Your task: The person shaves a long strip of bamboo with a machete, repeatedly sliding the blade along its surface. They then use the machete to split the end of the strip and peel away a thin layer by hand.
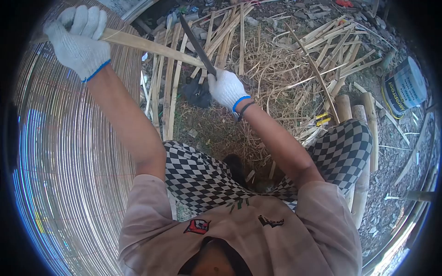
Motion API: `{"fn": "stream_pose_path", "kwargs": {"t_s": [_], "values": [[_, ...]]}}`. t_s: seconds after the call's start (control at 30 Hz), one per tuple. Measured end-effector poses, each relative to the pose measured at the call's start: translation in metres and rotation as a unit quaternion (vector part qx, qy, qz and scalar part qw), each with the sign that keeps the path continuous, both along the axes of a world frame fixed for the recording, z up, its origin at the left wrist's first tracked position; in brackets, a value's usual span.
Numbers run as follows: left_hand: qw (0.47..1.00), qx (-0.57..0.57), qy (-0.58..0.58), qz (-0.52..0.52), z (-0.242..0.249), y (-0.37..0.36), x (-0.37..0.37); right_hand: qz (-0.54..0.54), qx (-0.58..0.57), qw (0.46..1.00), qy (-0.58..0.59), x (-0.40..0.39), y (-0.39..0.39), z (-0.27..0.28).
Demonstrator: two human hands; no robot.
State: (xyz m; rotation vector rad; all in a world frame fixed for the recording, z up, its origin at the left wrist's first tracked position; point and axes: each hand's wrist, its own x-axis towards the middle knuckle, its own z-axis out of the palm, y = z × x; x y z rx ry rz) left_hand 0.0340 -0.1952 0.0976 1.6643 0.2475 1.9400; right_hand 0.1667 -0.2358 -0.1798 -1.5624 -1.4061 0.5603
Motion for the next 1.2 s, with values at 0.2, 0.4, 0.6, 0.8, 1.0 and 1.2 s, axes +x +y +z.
{"fn": "stream_pose_path", "kwargs": {"t_s": [0.2, 0.4, 0.6, 0.8, 1.0, 1.2], "values": [[0.999, 0.021, 0.046, -0.012, 0.007, 0.018, -0.012, -0.028, 0.127, 0.988, -0.081, -0.02, -0.02, 0.058], [0.934, 0.085, 0.138, -0.317, 0.017, 0.041, -0.028, -0.033, -0.018, 0.999, -0.016, 0.0, 0.01, 0.004], [0.995, 0.03, 0.07, 0.057, 0.014, 0.041, -0.016, -0.04, 0.15, 0.978, -0.14, -0.024, -0.02, 0.054], [0.895, 0.037, 0.187, -0.404, 0.035, 0.101, -0.069, -0.015, -0.026, 0.992, -0.12, -0.01, 0.011, -0.008], [0.993, 0.008, 0.105, 0.048, 0.009, 0.08, -0.055, -0.065, 0.142, 0.98, -0.125, -0.028, 0.006, 0.006], [0.995, 0.029, 0.09, 0.02, 0.033, 0.077, -0.052, -0.001, -0.127, 0.985, -0.113, -0.005, 0.024, -0.066]]}}
